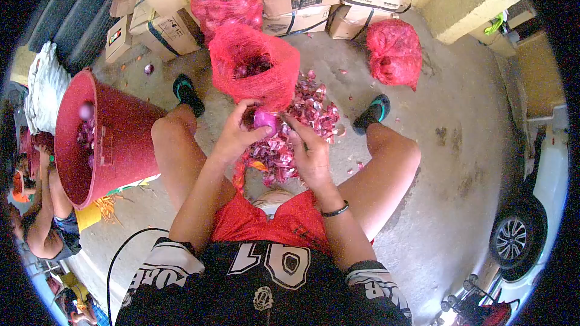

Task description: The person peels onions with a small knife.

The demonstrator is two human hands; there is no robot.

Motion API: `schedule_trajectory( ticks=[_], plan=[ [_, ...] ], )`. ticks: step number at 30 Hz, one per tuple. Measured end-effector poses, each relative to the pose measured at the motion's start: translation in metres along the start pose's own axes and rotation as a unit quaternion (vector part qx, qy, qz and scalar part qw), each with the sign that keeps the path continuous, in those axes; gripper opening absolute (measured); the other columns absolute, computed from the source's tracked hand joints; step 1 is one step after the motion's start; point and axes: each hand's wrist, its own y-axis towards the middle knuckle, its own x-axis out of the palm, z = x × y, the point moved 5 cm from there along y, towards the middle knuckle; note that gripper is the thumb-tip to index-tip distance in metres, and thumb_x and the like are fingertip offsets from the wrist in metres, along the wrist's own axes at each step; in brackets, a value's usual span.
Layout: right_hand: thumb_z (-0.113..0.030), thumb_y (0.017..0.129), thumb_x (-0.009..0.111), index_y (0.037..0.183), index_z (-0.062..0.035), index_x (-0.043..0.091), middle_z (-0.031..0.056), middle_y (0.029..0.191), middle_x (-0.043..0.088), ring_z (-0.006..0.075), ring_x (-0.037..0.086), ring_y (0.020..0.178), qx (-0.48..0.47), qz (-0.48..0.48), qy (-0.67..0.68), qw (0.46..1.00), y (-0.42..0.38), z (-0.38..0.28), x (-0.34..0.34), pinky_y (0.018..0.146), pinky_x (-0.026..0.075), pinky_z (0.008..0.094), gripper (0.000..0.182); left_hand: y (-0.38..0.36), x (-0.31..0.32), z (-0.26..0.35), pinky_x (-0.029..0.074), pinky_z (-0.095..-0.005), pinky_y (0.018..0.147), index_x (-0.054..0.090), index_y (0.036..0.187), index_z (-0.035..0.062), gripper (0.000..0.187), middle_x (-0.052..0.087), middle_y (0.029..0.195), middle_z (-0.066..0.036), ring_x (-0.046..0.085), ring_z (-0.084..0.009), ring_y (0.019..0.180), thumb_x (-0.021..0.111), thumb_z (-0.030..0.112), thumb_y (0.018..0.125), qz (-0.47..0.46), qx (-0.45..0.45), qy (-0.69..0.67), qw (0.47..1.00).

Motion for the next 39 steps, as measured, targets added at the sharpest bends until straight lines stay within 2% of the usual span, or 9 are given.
schedule_trajectory(
  ticks=[6, 9, 11, 14, 17, 24, 32, 35, 39],
  plan=[
    [-0.015, 0.1, 0.052, 0.129, -0.0033, 0.059, 0.0138, 0.118, 0.067, 0.0196, 0.061, 0.11, 0.14, -0.017, 0.09, 0.986, -0.004, 0.015, -0.001, 0.096, 0.045, 0.0303, 0.032, 0.002, -0.001, 0.003, 0.046, -0.0306, 0.094, 0.047, 0.126, 0.0052, 0.063, 0.055, 0.115, -0.005, 0.053, -0.0151, 0.11, 0.079, 0.003, 0.072, -0.048, 0.003, 0.03, 0.998],
    [-0.018, 0.102, 0.048, 0.135, -0.0063, 0.054, 0.0, 0.087, 0.051, 0.0085, 0.045, 0.076, 0.144, -0.026, 0.131, 0.981, -0.003, 0.021, 0.002, 0.067, 0.037, 0.0227, 0.036, 0.002, 0.001, 0.003, 0.047, -0.0308, 0.095, 0.046, 0.127, 0.0052, 0.065, 0.052, 0.12, -0.006, 0.052, -0.0157, 0.112, 0.079, 0.001, 0.071, -0.067, -0.011, -0.02, 0.998],
    [-0.02, 0.102, 0.049, 0.138, -0.0058, 0.051, 0.0007, 0.09, 0.049, 0.0086, 0.043, 0.08, 0.215, -0.048, 0.17, 0.961, -0.004, 0.022, 0.001, 0.069, 0.035, 0.0231, 0.039, 0.003, 0.001, 0.001, 0.048, -0.0309, 0.095, 0.045, 0.128, 0.005, 0.065, 0.051, 0.123, -0.006, 0.052, -0.0161, 0.114, 0.078, -0.002, 0.072, -0.077, -0.011, -0.032, 0.996],
    [-0.021, 0.099, 0.054, 0.138, -0.0021, 0.049, 0.015, 0.125, 0.062, 0.0201, 0.054, 0.12, 0.284, -0.067, 0.196, 0.936, -0.004, 0.014, -0.009, 0.102, 0.04, 0.0324, 0.044, 0.0, 0.001, 0.005, 0.049, -0.0308, 0.096, 0.045, 0.13, 0.0046, 0.066, 0.051, 0.124, -0.006, 0.051, -0.0166, 0.116, 0.076, -0.005, 0.073, -0.079, 0.011, -0.046, 0.996],
    [-0.024, 0.092, 0.066, 0.133, -0.0036, 0.053, 0.013, 0.107, 0.066, 0.023, 0.063, 0.098, 0.023, 0.02, 0.06, 0.998, 0.012, 0.016, -0.02, 0.086, 0.049, 0.0355, 0.048, -0.004, 0.002, 0.002, 0.048, -0.0318, 0.098, 0.044, 0.131, 0.0041, 0.067, 0.051, 0.126, -0.006, 0.051, -0.0166, 0.118, 0.076, -0.005, 0.073, -0.109, -0.051, -0.047, 0.992],
    [-0.017, 0.082, 0.076, 0.097, -0.0016, 0.059, 0.0126, 0.079, 0.057, 0.0233, 0.054, 0.069, 0.01, -0.089, -0.068, 0.994, 0.018, 0.009, -0.01, 0.066, 0.046, 0.0361, 0.027, -0.004, 0.013, -0.004, 0.048, -0.0304, 0.094, 0.048, 0.127, 0.0035, 0.057, 0.056, 0.121, -0.005, 0.053, -0.0148, 0.114, 0.077, 0.003, 0.078, -0.121, -0.049, -0.039, 0.991],
    [-0.019, 0.095, 0.064, 0.095, -0.004, 0.057, -0.0025, 0.076, 0.053, 0.0072, 0.047, 0.069, 0.232, -0.045, 0.191, 0.953, 0.008, 0.026, -0.003, 0.059, 0.041, 0.0265, 0.016, -0.003, 0.023, 0.002, 0.046, -0.031, 0.096, 0.05, 0.125, 0.0031, 0.055, 0.059, 0.117, -0.005, 0.054, -0.0148, 0.111, 0.078, 0.004, 0.077, -0.14, -0.101, -0.004, 0.985],
    [-0.021, 0.096, 0.061, 0.097, -0.0057, 0.056, -0.0042, 0.076, 0.052, 0.0057, 0.044, 0.066, 0.277, -0.018, 0.262, 0.924, 0.007, 0.042, -0.003, 0.056, 0.039, 0.0242, 0.016, -0.003, 0.024, 0.01, 0.047, -0.031, 0.096, 0.049, 0.128, 0.0037, 0.061, 0.058, 0.119, -0.006, 0.054, -0.0166, 0.113, 0.079, 0.003, 0.075, -0.148, 0.003, 0.063, 0.987],
    [-0.023, 0.097, 0.06, 0.099, -0.0071, 0.054, -0.0053, 0.075, 0.048, 0.0046, 0.042, 0.062, 0.269, 0.025, 0.346, 0.899, 0.011, 0.035, -0.004, 0.052, 0.035, 0.0225, 0.017, -0.007, 0.024, -0.004, 0.046, -0.0317, 0.098, 0.046, 0.131, 0.0045, 0.067, 0.057, 0.121, -0.006, 0.055, -0.0185, 0.115, 0.08, 0.004, 0.074, -0.098, -0.046, -0.137, 0.985]
  ],
)
